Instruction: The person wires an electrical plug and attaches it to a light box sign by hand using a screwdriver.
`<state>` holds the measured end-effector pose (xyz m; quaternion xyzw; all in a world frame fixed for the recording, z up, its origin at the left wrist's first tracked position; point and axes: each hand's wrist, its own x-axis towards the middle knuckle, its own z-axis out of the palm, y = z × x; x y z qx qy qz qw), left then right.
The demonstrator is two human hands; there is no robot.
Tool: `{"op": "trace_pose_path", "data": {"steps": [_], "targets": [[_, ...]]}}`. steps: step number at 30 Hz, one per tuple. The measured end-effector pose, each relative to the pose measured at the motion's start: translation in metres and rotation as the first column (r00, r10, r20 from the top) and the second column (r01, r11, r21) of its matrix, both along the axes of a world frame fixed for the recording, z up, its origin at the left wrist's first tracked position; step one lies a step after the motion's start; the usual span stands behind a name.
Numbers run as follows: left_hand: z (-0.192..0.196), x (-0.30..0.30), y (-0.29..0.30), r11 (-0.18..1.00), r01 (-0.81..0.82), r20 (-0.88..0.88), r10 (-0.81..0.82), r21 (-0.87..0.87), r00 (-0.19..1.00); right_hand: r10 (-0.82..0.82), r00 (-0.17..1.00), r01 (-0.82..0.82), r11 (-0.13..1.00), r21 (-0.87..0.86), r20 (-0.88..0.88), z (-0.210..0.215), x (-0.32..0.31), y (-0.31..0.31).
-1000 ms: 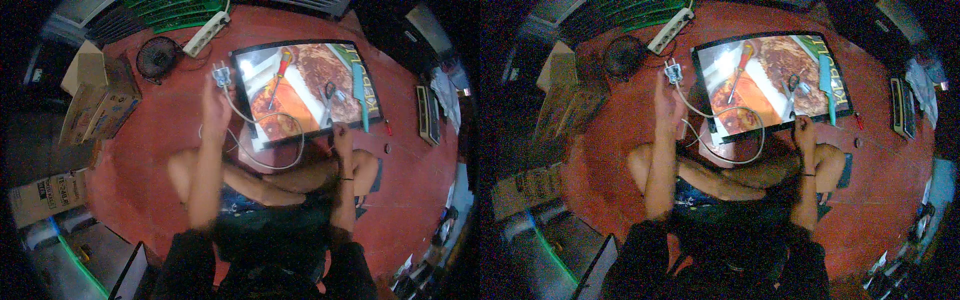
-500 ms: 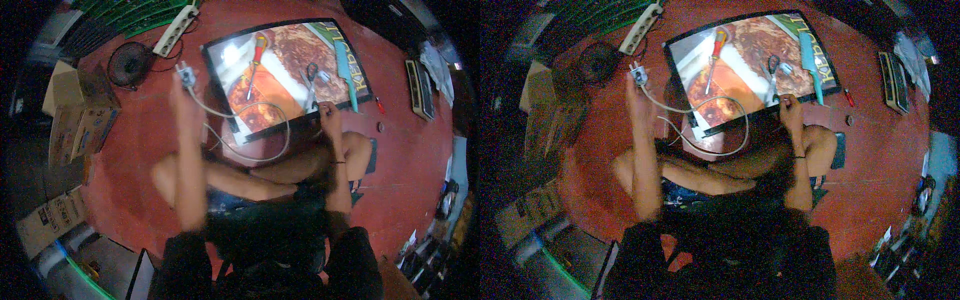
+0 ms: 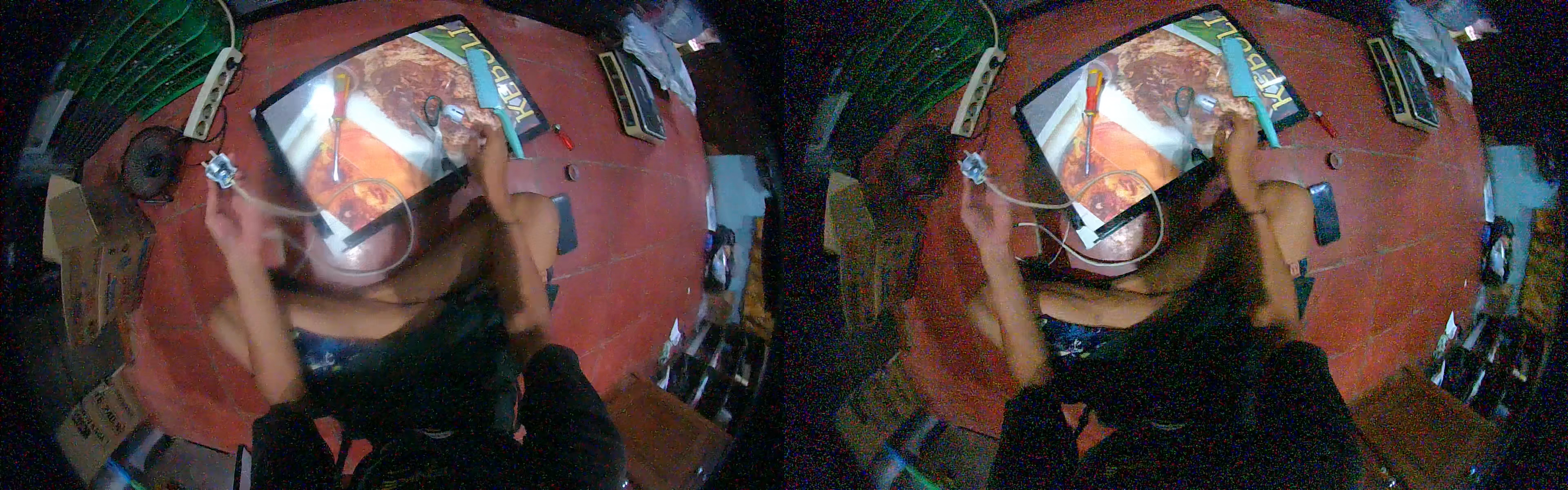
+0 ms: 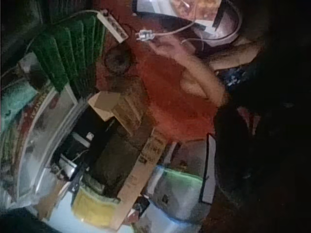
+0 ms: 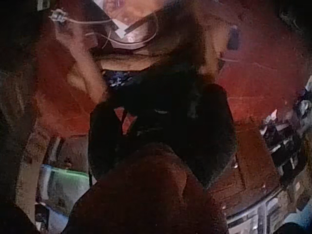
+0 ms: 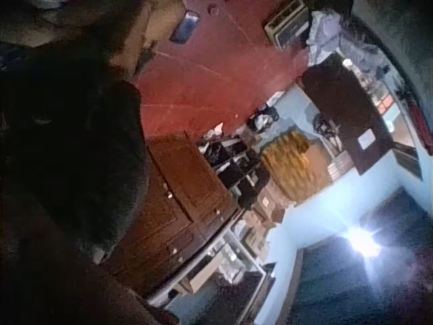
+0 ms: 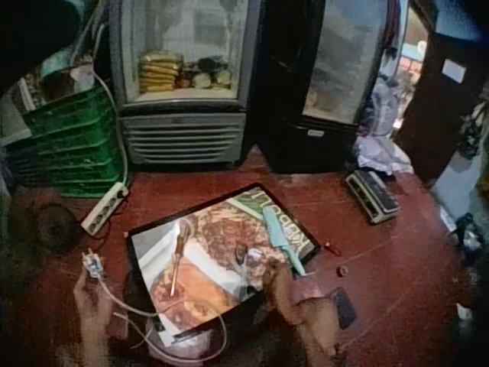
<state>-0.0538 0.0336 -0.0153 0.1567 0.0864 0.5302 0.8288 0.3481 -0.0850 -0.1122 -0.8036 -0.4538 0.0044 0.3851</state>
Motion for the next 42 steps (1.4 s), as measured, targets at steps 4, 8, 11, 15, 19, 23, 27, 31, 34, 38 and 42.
{"op": "trace_pose_path", "data": {"steps": [4,8,11,15,19,23,27,31,34,38,42], "targets": [[0.01,0.013,-0.002,0.998,0.007,0.037,-0.009,0.067,0.999,0.247,0.942,-0.219,0.965,-0.14,0.227,0.008,0.01,0.044],[0.014,0.02,-0.004,0.992,-0.128,-0.134,0.124,-0.021,0.983,0.302,0.9,-0.178,0.913,-0.368,0.313,0.014,0.0,0.047],[0.015,0.017,-0.007,0.985,-0.164,-0.175,0.154,-0.045,0.973,0.226,0.927,-0.049,0.865,-0.5,0.299,0.033,-0.007,0.048],[0.024,0.02,-0.011,0.992,-0.127,-0.199,0.122,-0.015,0.972,0.148,0.915,-0.118,0.988,-0.102,0.375,0.033,-0.004,0.04],[0.03,0.022,-0.017,0.986,-0.164,-0.223,0.159,-0.003,0.962,0.455,0.805,-0.427,0.89,0.161,-0.38,0.105,-0.093,0.043],[0.033,0.029,-0.022,0.984,-0.173,-0.287,0.158,-0.029,0.945,0.579,0.383,-0.556,0.767,0.321,-0.72,0.135,-0.161,0.054],[0.017,0.03,-0.023,0.987,-0.159,-0.321,0.144,-0.022,0.936,0.513,0.081,-0.435,0.79,0.432,-0.855,0.154,-0.211,0.064],[0.019,0.026,-0.022,0.985,-0.17,-0.3,0.151,-0.039,0.942,0.679,0.585,-0.587,0.732,0.347,-0.444,0.152,-0.227,0.073],[0.027,0.026,-0.024,0.975,-0.213,-0.359,0.178,-0.058,0.916,0.714,0.669,-0.649,0.696,0.306,-0.206,0.155,-0.234,0.069],[0.028,0.023,-0.025,0.982,-0.184,-0.415,0.149,-0.047,0.897,0.768,0.497,-0.619,0.64,0.455,-0.403,0.16,-0.245,0.064],[0.031,0.023,-0.027,0.987,-0.159,-0.437,0.133,-0.024,0.89,0.81,0.387,-0.677,0.573,0.461,-0.44,0.162,-0.246,0.063]]}}
